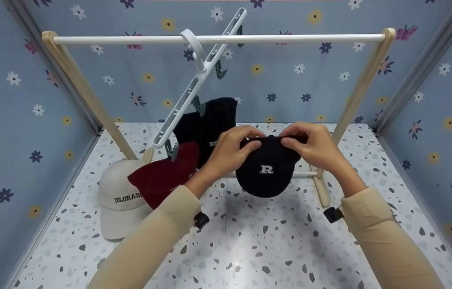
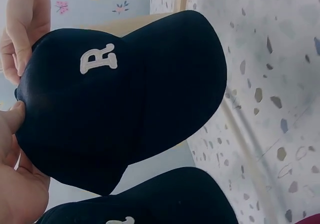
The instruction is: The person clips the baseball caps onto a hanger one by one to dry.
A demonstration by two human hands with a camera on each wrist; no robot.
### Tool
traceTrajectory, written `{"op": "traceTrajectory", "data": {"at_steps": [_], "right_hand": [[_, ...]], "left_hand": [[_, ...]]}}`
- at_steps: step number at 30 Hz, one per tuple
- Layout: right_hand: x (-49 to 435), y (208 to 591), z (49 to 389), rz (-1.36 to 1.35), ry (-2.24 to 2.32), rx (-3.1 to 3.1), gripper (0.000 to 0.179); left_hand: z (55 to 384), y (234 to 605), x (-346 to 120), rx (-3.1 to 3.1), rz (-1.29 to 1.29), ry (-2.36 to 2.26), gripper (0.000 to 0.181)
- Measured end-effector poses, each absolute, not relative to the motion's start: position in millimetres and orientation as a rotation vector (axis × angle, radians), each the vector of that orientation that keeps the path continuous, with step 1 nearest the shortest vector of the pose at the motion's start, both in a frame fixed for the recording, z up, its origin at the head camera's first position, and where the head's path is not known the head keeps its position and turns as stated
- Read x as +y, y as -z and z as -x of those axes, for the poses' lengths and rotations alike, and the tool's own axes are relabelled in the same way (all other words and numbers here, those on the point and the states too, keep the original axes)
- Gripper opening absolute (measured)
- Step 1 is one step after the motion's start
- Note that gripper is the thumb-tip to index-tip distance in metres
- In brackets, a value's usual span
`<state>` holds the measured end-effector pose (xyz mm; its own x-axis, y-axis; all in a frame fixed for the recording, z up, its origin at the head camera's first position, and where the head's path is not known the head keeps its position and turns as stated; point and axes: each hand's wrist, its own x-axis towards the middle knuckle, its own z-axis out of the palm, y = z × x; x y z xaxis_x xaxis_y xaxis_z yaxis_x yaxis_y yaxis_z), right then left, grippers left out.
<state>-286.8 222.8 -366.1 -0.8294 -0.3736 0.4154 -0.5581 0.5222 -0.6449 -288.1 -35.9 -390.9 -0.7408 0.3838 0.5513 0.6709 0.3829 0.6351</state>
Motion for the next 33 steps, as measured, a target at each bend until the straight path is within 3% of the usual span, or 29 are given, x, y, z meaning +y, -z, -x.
{"op": "traceTrajectory", "data": {"at_steps": [33], "right_hand": [[202.8, 307.7, 335.6, -0.697, -1.031, -2.633, 0.012]], "left_hand": [[331.2, 358.5, -34.0, -2.275, 0.749, 1.344, 0.018]]}}
